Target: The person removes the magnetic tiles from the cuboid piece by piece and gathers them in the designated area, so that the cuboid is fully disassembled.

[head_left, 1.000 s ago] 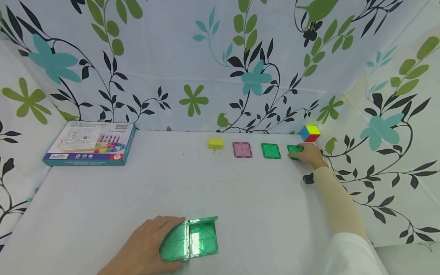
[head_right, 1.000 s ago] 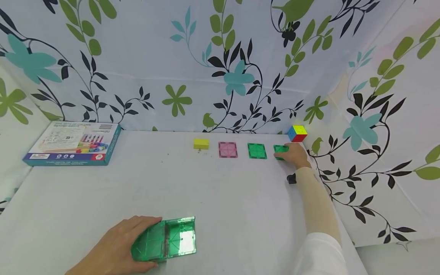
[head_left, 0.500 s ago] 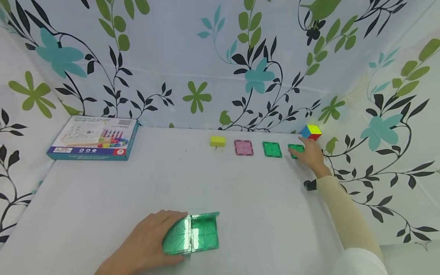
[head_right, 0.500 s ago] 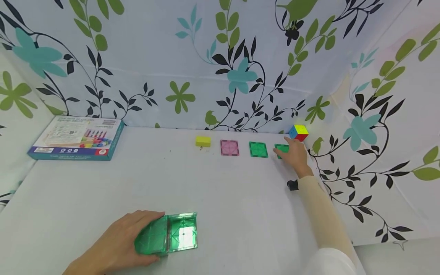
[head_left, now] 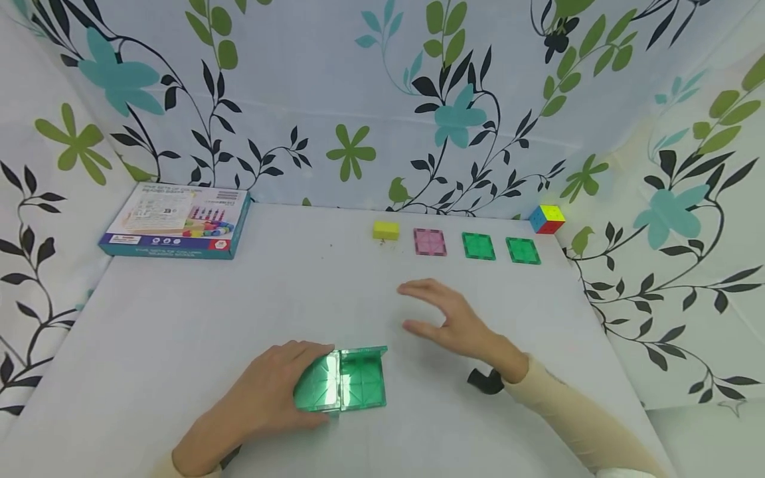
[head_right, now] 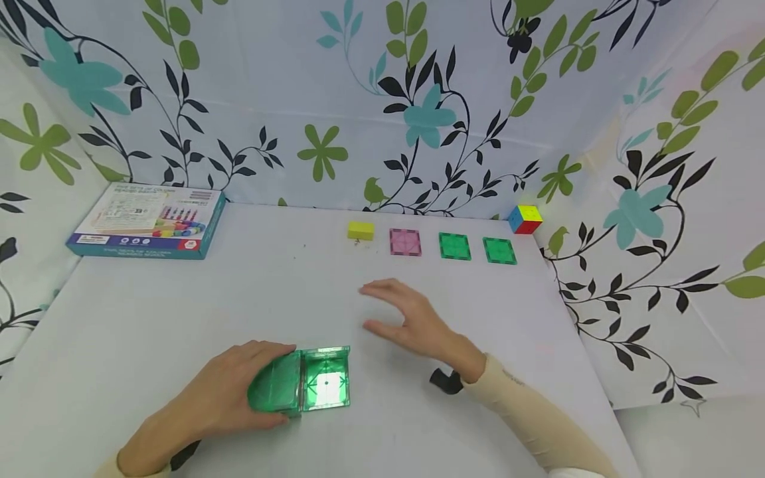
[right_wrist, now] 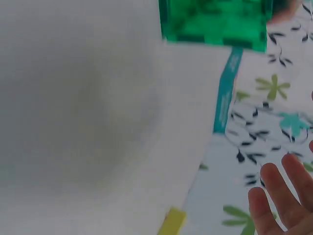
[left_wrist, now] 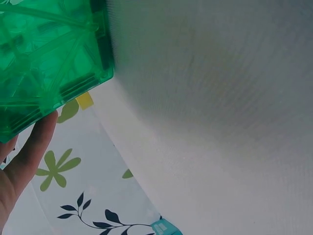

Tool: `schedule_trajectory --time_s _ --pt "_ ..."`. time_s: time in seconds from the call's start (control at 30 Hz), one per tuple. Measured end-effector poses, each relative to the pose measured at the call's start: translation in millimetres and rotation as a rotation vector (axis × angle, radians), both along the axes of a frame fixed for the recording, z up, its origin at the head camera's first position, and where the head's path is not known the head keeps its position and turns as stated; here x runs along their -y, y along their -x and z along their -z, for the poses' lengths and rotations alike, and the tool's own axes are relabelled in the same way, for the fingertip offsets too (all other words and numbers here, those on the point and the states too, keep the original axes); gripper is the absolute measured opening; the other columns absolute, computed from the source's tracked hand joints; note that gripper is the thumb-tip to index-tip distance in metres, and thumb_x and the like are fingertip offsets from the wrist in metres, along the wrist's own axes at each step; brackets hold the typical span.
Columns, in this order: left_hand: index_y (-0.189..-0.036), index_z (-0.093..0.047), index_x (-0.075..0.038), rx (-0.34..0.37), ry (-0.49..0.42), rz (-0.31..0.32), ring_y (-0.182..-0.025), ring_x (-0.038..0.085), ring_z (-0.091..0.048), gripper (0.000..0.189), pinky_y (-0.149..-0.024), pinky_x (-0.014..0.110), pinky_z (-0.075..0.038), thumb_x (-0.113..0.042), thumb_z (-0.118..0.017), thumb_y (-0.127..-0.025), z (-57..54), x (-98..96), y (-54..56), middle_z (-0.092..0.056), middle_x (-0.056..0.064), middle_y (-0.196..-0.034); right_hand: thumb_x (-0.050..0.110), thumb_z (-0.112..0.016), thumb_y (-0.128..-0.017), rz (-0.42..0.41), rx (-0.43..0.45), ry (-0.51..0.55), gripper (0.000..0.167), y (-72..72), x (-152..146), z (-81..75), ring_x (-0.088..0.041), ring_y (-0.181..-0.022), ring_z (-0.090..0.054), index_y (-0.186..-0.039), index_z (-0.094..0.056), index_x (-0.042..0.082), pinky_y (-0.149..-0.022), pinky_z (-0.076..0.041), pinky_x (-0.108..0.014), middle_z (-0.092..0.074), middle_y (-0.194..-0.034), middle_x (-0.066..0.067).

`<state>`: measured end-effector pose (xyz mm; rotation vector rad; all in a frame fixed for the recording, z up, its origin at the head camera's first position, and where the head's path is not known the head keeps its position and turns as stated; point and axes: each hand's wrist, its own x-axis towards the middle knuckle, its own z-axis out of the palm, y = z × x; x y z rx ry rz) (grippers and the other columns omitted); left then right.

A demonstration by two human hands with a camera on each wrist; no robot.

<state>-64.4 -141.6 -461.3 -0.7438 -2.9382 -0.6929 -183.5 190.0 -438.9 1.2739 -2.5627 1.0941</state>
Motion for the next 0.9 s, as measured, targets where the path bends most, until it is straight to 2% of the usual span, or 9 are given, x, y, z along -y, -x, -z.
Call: schedule_trajectory --time_s 0.1,0.27,0.4,0.57,0.77,0.9 --pt "-0.137 -0.062 -0.022 0.003 0.001 -0.003 -0.11 0.014 -0.064 0.087 -0.091 0.041 -0.056 -0.054 -0.092 -0.063 0.8 -0.8 3.0 -0.067 -0.008 -0.126 0.023 -0.079 -0.091 -0.139 0.023 -0.049 0.058 -13.9 22.7 13.4 -0.019 -0.133 -0.058 -0.144 -0.058 0.014 -0.109 -0.052 -0.037 -0.062 -0.142 -0.004" --pt "-0.136 -0.062 -0.02 -0.016 0.004 0.006 -0.11 0.014 -0.064 0.087 -0.091 0.04 -0.056 -0.056 -0.091 -0.063 2.6 -1.6 5.7 -0.068 -0.007 -0.125 0.025 -0.076 -0.094 -0.252 0.007 -0.101 0.048 -23.7 42.5 34.9 -0.014 -0.12 -0.067 -0.138 -0.062 0.011 -0.098 -0.056 -0.026 -0.069 -0.131 -0.002" --pt "-0.135 -0.062 -0.021 -0.029 0.018 0.008 -0.111 0.013 -0.064 0.086 -0.09 0.04 -0.056 -0.058 -0.09 -0.063 2.7 -0.9 5.9 -0.068 -0.007 -0.124 0.018 -0.075 -0.094 -0.26 -0.066 -0.083 0.037 -25.5 50.6 45.1 -0.007 -0.106 -0.072 -0.131 -0.068 0.012 -0.088 -0.057 -0.017 -0.075 -0.118 0.001" --pt "-0.135 -0.062 -0.022 -0.031 0.011 0.005 -0.109 0.012 -0.064 0.086 -0.088 0.039 -0.056 -0.059 -0.09 -0.063 2.9 0.0 3.1 -0.068 -0.008 -0.124 0.011 -0.076 -0.092 -0.235 -0.18 -0.071 0.033 -25.4 53.6 49.6 -0.003 -0.098 -0.073 -0.125 -0.073 0.015 -0.084 -0.054 -0.01 -0.078 -0.109 0.003" --pt "-0.135 -0.062 -0.021 -0.072 0.01 0.011 -0.105 0.01 -0.064 0.087 -0.085 0.037 -0.056 -0.063 -0.089 -0.063 3.3 1.5 -0.3 -0.068 -0.01 -0.122 0.01 -0.078 -0.09 -0.232 -0.281 -0.065 0.033 -26.2 54.6 48.9 0.0 -0.087 -0.071 -0.123 -0.075 0.015 -0.077 -0.051 -0.008 -0.078 -0.1 0.005" --pt "-0.135 -0.062 -0.022 -0.087 0.0 0.019 -0.103 0.009 -0.064 0.087 -0.085 0.036 -0.055 -0.062 -0.089 -0.063 4.1 2.1 -0.6 -0.067 -0.01 -0.121 0.011 -0.079 -0.089 -0.227 -0.299 -0.056 0.033 -26.0 54.6 50.2 0.0 -0.083 -0.07 -0.121 -0.076 0.016 -0.075 -0.05 -0.007 -0.077 -0.097 0.006"
